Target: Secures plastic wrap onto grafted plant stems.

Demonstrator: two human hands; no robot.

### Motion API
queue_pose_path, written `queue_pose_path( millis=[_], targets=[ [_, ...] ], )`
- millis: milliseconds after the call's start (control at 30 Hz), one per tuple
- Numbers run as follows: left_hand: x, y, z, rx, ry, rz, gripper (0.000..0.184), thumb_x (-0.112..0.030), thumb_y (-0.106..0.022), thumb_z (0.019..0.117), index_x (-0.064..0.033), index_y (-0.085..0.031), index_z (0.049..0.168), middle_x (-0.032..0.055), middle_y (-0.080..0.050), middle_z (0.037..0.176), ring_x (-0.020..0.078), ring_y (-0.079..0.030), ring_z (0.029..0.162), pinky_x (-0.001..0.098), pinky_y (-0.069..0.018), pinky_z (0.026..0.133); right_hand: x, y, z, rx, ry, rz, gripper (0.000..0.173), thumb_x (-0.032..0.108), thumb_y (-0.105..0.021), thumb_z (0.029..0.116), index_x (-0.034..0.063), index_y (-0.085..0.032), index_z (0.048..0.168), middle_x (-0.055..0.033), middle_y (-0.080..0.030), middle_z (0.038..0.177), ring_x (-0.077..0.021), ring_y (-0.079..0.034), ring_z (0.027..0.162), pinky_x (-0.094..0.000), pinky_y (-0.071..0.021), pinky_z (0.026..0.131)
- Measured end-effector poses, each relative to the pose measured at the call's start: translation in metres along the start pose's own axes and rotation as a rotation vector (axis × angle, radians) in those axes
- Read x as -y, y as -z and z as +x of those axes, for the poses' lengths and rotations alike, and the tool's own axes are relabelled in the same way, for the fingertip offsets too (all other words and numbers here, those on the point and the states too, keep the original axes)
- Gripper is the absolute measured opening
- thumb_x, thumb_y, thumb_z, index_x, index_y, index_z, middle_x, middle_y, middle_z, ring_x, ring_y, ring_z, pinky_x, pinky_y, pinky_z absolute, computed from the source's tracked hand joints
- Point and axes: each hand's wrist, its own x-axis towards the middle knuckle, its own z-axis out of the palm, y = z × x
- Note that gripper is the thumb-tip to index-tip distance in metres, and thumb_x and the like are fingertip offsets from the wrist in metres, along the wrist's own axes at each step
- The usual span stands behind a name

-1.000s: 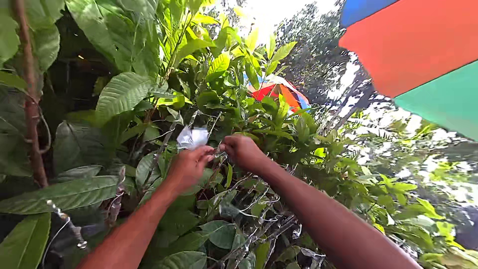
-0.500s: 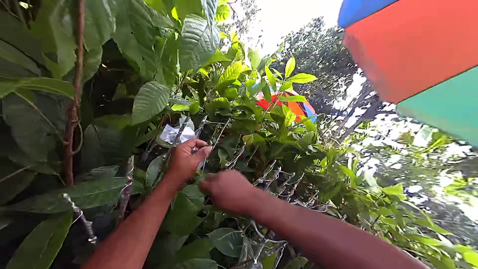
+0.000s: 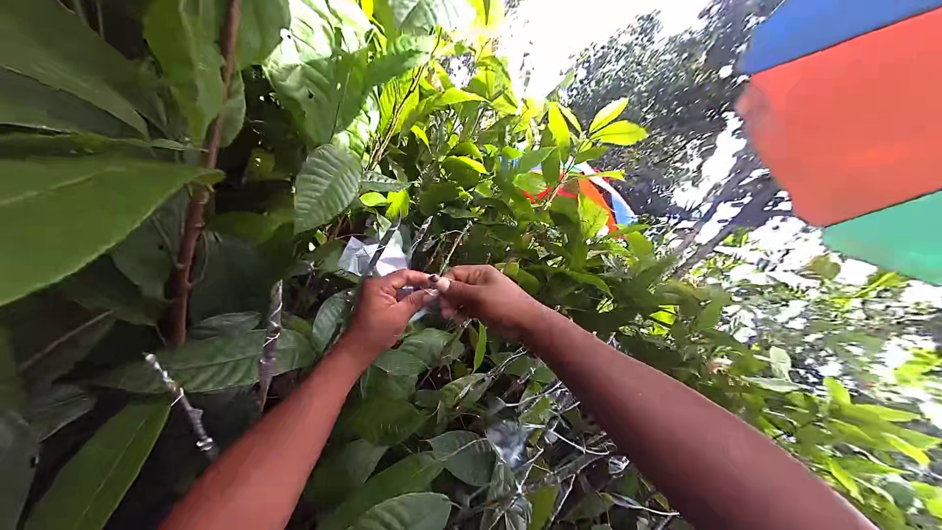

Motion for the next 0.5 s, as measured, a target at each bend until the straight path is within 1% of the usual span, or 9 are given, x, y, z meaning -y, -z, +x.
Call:
queue_pose_path(
  millis=[33,100,167,233,267,300,367,433,500],
  targets=[
    [0.000,0.001,0.000,-0.017,-0.014,0.030,0.014,-0.005,-0.071,0.0930,-0.0026,-0.071,0.107,0.0005,-0.071,0.098,0.0037,-0.065,0.080,0.0229,-0.0571,0.072,-0.001,-0.001,-0.002,0.018,0.041,-0.036,0.011,0.013,-0.058,0.1035,0.0031,-0.063,0.106,-0.0016,-0.066,0.086,-0.0071,-0.063,0.076,-0.0249,-0.0543,0.072],
    [-0.002,0.000,0.000,-0.044,-0.026,0.100,0.013,-0.008,-0.069,0.0950,-0.0025,-0.070,0.107,0.0009,-0.070,0.098,0.0024,-0.063,0.077,0.0221,-0.0555,0.069,0.002,-0.007,-0.006,-0.065,0.095,-0.231,0.019,0.009,-0.068,0.0956,0.0016,-0.064,0.112,-0.0052,-0.066,0.090,-0.0103,-0.062,0.077,-0.0303,-0.0544,0.073],
    [-0.006,-0.003,0.002,-0.003,0.021,0.138,0.014,-0.009,-0.067,0.0970,-0.0026,-0.069,0.109,0.0011,-0.069,0.098,0.0024,-0.062,0.076,0.0225,-0.0551,0.070,0.004,-0.016,-0.005,-0.253,0.070,-0.328,0.016,0.012,-0.068,0.0971,0.0019,-0.067,0.109,-0.0081,-0.067,0.086,-0.0143,-0.063,0.072,-0.0356,-0.0545,0.069],
    [-0.010,-0.002,0.006,0.117,0.149,0.096,0.011,-0.013,-0.066,0.0986,-0.0050,-0.069,0.106,-0.0015,-0.067,0.087,0.0018,-0.055,0.064,0.0204,-0.0480,0.060,0.001,-0.017,-0.003,-0.393,0.044,-0.335,0.014,0.015,-0.064,0.1014,0.0033,-0.065,0.108,-0.0081,-0.067,0.085,-0.0158,-0.063,0.068,-0.0360,-0.0553,0.066],
    [-0.011,0.000,0.008,0.171,0.202,0.053,0.010,-0.013,-0.066,0.0994,-0.0064,-0.070,0.105,-0.0025,-0.066,0.083,0.0019,-0.051,0.060,0.0195,-0.0443,0.056,-0.002,-0.018,-0.002,-0.442,0.078,-0.387,0.013,0.016,-0.064,0.1012,0.0031,-0.064,0.106,-0.0088,-0.066,0.084,-0.0176,-0.063,0.068,-0.0379,-0.0548,0.064],
    [-0.011,0.003,0.009,0.195,0.227,0.021,0.009,-0.014,-0.066,0.0995,-0.0072,-0.070,0.104,-0.0028,-0.065,0.080,0.0019,-0.050,0.058,0.0187,-0.0423,0.053,-0.007,-0.019,-0.002,-0.471,0.159,-0.499,0.013,0.014,-0.066,0.0998,0.0021,-0.063,0.104,-0.0101,-0.065,0.086,-0.0205,-0.064,0.069,-0.0414,-0.0561,0.065],
    [-0.009,0.004,0.009,0.183,0.249,-0.017,0.008,-0.013,-0.066,0.0989,-0.0073,-0.071,0.103,-0.0026,-0.065,0.078,0.0020,-0.048,0.055,0.0180,-0.0404,0.051,-0.019,-0.018,-0.004,-0.491,0.453,-0.786,0.014,0.010,-0.069,0.0929,-0.0006,-0.065,0.102,-0.0139,-0.066,0.092,-0.0270,-0.067,0.074,-0.0478,-0.0585,0.066],
    [-0.009,0.004,0.008,0.153,0.256,-0.014,0.007,-0.010,-0.068,0.0972,-0.0062,-0.071,0.103,-0.0022,-0.065,0.076,0.0017,-0.048,0.054,0.0176,-0.0401,0.051,-0.026,-0.015,-0.004,-0.479,0.721,-0.988,0.012,0.009,-0.069,0.0924,-0.0009,-0.070,0.099,-0.0148,-0.067,0.089,-0.0292,-0.069,0.074,-0.0468,-0.0593,0.065],
    [-0.009,0.005,0.006,0.141,0.236,0.016,0.008,-0.007,-0.069,0.0956,-0.0054,-0.071,0.103,-0.0012,-0.069,0.082,0.0027,-0.052,0.056,0.0181,-0.0444,0.052,-0.027,-0.011,-0.005,-0.454,0.822,-1.085,0.007,0.008,-0.067,0.0939,0.0022,-0.070,0.092,-0.0122,-0.067,0.082,-0.0289,-0.068,0.073,-0.0451,-0.0569,0.064]
  ],
)
